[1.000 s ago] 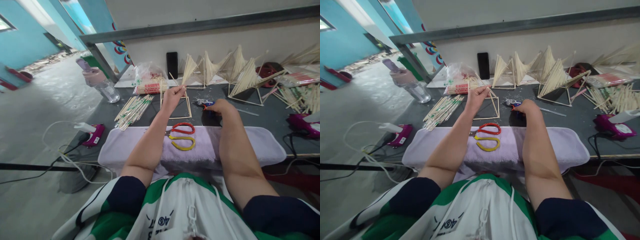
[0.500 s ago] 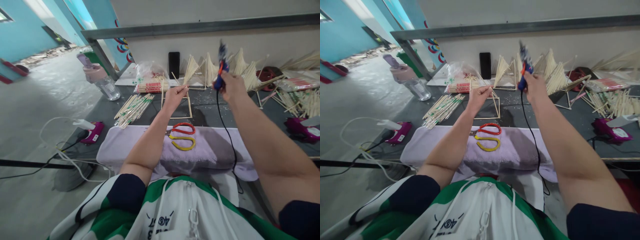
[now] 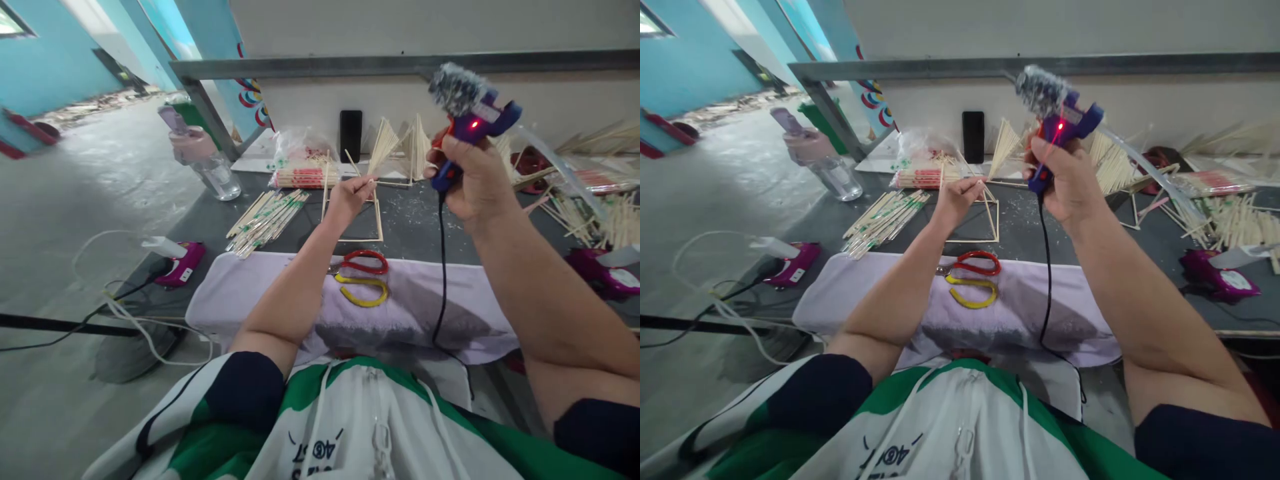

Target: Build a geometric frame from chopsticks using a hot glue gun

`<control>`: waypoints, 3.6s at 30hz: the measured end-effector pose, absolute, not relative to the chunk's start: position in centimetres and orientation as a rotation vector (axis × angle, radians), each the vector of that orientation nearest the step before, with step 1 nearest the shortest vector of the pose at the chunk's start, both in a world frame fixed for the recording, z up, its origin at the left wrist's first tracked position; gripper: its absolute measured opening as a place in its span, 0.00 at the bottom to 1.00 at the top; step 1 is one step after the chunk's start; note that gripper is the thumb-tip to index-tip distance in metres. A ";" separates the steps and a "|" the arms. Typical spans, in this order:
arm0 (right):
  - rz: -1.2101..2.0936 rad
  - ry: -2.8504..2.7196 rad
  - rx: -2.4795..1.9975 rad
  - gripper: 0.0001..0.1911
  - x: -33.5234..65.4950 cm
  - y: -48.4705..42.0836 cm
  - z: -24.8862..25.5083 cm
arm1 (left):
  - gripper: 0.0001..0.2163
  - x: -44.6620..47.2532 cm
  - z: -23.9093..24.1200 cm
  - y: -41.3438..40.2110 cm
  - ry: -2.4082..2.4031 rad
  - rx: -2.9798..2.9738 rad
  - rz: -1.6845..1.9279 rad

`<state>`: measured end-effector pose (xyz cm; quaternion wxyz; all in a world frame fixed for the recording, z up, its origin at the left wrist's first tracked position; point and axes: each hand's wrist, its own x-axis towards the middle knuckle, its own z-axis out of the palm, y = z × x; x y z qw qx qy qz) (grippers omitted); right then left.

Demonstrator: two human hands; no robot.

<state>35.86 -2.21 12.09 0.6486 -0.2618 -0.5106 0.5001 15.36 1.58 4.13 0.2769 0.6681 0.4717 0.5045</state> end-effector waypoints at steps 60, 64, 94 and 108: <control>0.681 -1.524 -1.168 0.24 35.9 -0.3 4.1 | 0.12 15.4 2.6 2.5 1.162 1.714 1.432; 0.662 -1.545 -1.179 0.24 35.9 -0.3 4.2 | 0.11 15.4 2.6 2.6 1.127 1.735 1.426; 0.683 -1.595 -1.133 0.20 36.8 0.1 3.6 | 0.13 15.5 2.7 2.5 1.097 1.690 1.419; 0.205 -1.872 -1.338 0.20 37.1 -0.2 3.9 | 0.10 15.8 3.0 2.2 1.092 1.562 1.427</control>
